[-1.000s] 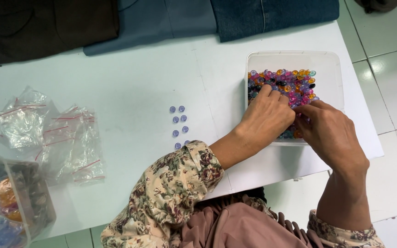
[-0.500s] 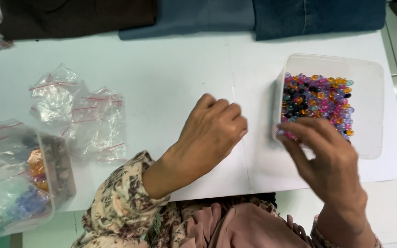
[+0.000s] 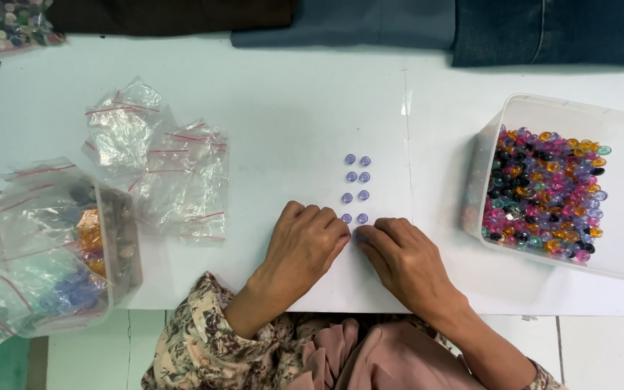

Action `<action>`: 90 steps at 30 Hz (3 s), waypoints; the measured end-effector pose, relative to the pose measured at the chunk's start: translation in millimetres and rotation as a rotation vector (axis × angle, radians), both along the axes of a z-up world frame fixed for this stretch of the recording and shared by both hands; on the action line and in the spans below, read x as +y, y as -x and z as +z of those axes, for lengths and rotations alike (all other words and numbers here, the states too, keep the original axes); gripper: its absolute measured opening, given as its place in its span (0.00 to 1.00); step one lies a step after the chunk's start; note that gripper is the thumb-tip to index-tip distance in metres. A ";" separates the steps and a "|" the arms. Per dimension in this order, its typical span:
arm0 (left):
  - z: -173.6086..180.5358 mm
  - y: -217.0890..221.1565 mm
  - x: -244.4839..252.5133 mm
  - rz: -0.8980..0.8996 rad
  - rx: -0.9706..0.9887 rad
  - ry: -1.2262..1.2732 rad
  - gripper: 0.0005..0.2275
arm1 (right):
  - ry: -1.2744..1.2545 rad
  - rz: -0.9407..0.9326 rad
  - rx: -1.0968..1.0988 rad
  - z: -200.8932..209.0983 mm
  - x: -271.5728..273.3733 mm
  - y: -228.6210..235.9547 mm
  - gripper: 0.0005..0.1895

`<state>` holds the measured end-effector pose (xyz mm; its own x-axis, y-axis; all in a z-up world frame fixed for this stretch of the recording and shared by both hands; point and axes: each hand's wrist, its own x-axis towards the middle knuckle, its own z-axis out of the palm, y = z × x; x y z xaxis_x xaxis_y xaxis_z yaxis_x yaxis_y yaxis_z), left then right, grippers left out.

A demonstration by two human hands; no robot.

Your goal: The person sorts colorful plastic buttons from a container by color, placing them on a white table, then transfers each color group into small ziplock bags. The process is repeated for purple, pink, and yellow buttons.

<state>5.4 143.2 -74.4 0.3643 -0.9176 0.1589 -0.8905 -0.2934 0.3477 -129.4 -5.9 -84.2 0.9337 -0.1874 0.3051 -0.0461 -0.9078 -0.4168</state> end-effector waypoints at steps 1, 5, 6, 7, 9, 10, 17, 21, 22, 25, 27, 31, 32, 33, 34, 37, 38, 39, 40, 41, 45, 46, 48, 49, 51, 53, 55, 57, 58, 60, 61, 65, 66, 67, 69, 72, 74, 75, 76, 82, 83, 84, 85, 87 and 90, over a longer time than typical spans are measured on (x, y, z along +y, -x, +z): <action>6.1 -1.1 0.2 -0.001 0.002 -0.001 0.04 | -0.001 -0.001 0.002 2.6 -1.3 0.5 0.07; 25.8 -5.7 5.6 0.032 0.090 0.033 0.06 | -0.012 -0.006 -0.023 15.9 -8.1 0.3 0.08; 29.8 -6.9 8.6 0.060 0.122 0.044 0.06 | -0.002 -0.005 -0.028 20.1 -9.9 -0.7 0.09; 32.8 -9.6 11.9 0.070 0.119 0.046 0.06 | -0.001 0.006 -0.031 21.6 -12.0 -2.9 0.09; 40.5 -15.8 22.3 0.168 0.107 0.081 0.06 | 0.031 0.025 -0.076 24.9 -13.8 -10.6 0.07; 39.7 -18.6 29.0 0.189 0.099 0.081 0.06 | 0.027 0.045 -0.083 29.5 -12.2 -15.2 0.07; 38.5 -35.5 93.3 0.501 -0.017 0.213 0.05 | 0.158 0.225 -0.092 39.8 16.2 -75.8 0.04; 28.1 -36.3 125.5 0.654 -0.071 0.268 0.06 | 0.164 0.311 -0.084 36.8 45.0 -114.5 0.03; 25.2 -34.8 130.0 0.677 -0.079 0.272 0.06 | 0.166 0.335 -0.092 35.0 51.0 -126.1 0.03; 18.4 -34.2 142.2 0.743 -0.038 0.285 0.07 | 0.177 0.343 -0.065 31.7 70.4 -161.0 0.05; 14.6 -33.7 148.7 0.752 -0.069 0.274 0.08 | 0.177 0.355 -0.066 29.9 83.0 -183.2 0.07; 9.3 -32.5 155.2 0.766 -0.004 0.288 0.08 | 0.173 0.344 -0.015 30.9 105.2 -216.4 0.13; 7.0 -32.6 156.4 0.757 0.019 0.281 0.09 | 0.212 0.306 0.041 27.0 108.3 -224.0 0.15; 4.8 -32.8 157.6 0.746 0.041 0.271 0.09 | 0.248 0.265 0.097 22.6 111.3 -231.3 0.18; 1.0 -33.0 158.2 0.750 0.039 0.273 0.09 | 0.250 0.269 0.095 18.1 112.4 -233.7 0.18; -9.1 -34.6 158.8 0.737 0.033 0.259 0.09 | 0.176 0.259 0.100 7.4 112.8 -237.9 0.12; -11.4 -35.2 158.9 0.732 0.019 0.265 0.09 | 0.113 0.257 0.083 6.0 111.7 -237.6 0.09; -14.0 -35.2 158.8 0.726 0.007 0.271 0.09 | 0.049 0.254 0.067 4.1 110.4 -236.3 0.05; -13.6 -34.2 157.5 0.725 0.007 0.272 0.09 | 0.050 0.253 0.067 12.5 108.8 -230.8 0.05; -12.8 -34.6 155.7 0.738 -0.003 0.329 0.09 | -0.049 0.258 0.066 21.6 106.9 -226.5 0.05; -2.2 -38.7 141.2 0.790 -0.053 0.574 0.15 | -0.204 0.292 0.035 55.4 89.0 -199.4 0.05; 4.3 -41.3 135.8 0.786 -0.052 0.576 0.15 | -0.202 0.287 0.034 62.8 83.1 -191.2 0.05; 17.4 -45.4 124.2 0.758 -0.159 0.658 0.20 | -0.203 0.339 -0.081 77.6 70.6 -173.1 0.05; 20.4 -47.8 116.8 0.747 -0.156 0.660 0.20 | -0.201 0.328 -0.082 79.5 63.2 -165.0 0.05; 26.8 -52.2 99.4 0.673 -0.166 0.644 0.21 | -0.155 0.353 -0.151 83.9 46.6 -147.9 0.06; 20.5 -53.2 80.0 0.591 -0.026 0.656 0.17 | -0.124 0.340 -0.190 83.9 30.4 -135.2 0.06; 20.3 -53.8 60.5 0.504 0.112 0.664 0.13 | -0.090 0.326 -0.229 84.7 16.1 -122.1 0.06; 26.2 -54.5 40.6 0.430 0.219 0.658 0.06 | -0.097 0.259 -0.315 85.5 3.4 -109.3 0.07; 30.2 -55.8 32.3 0.412 0.220 0.662 0.06 | -0.089 0.243 -0.321 83.2 -3.8 -105.2 0.07; 39.5 -57.4 15.5 0.326 0.284 0.667 0.04 | -0.105 0.220 -0.404 79.8 -18.1 -96.4 0.08; 38.7 -57.8 6.9 0.310 0.287 0.669 0.04 | -0.097 0.206 -0.407 78.1 -23.8 -92.8 0.08; 31.4 -60.3 -24.1 0.208 0.255 0.623 0.05 | -0.065 0.184 -0.460 73.3 -42.2 -81.7 0.09; 27.9 -60.7 -30.2 0.182 0.251 0.607 0.06 | -0.057 0.178 -0.471 72.1 -45.1 -79.3 0.09; 25.4 -62.4 -35.4 0.174 0.252 0.606 0.06 | -0.056 0.171 -0.473 71.2 -45.9 -77.4 0.09; 19.6 -65.6 -43.5 0.159 0.275 0.596 0.08 | 0.002 0.157 -0.488 68.6 -45.3 -74.1 0.08; 17.6 -65.6 -48.0 0.160 0.266 0.643 0.08 | 0.059 0.110 -0.501 61.5 -46.8 -77.3 0.09; 13.7 -66.8 -47.6 0.174 0.242 0.663 0.08 | 0.074 0.090 -0.490 55.9 -46.7 -79.5 0.10; 10.9 -65.8 -46.6 0.191 0.223 0.683 0.09 | 0.088 0.072 -0.472 52.8 -46.0 -79.5 0.11; 7.4 -65.4 -45.7 0.194 0.227 0.681 0.09 | 0.086 0.072 -0.468 50.7 -44.1 -78.3 0.11; -11.2 -62.4 -45.0 0.186 0.016 0.688 0.09 | -0.150 0.105 -0.442 38.4 -35.1 -76.7 0.10; -17.1 -61.5 -47.2 0.184 -0.013 0.683 0.11 | -0.124 0.103 -0.459 35.2 -33.5 -76.8 0.08; -23.0 -60.6 -49.2 0.181 -0.042 0.678 0.12 | -0.098 0.101 -0.475 32.0 -31.7 -76.8 0.06; -18.6 -60.7 -48.3 0.184 -0.041 0.678 0.12 | -0.099 0.102 -0.473 29.7 -32.6 -77.0 0.06; -10.5 -60.0 -46.4 0.158 0.156 0.607 0.23 | -0.034 0.121 -0.486 24.8 -34.2 -76.5 0.04; -7.1 -66.9 -42.8 0.036 0.423 0.533 0.30 | -0.010 0.127 -0.467 16.0 -38.8 -76.0 0.04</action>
<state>72.3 100.4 -81.4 0.5232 -0.7397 0.4232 -0.6389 -0.0118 0.7692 -53.4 -44.7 -68.2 0.7127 -0.0861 0.6961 0.2587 -0.8902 -0.3750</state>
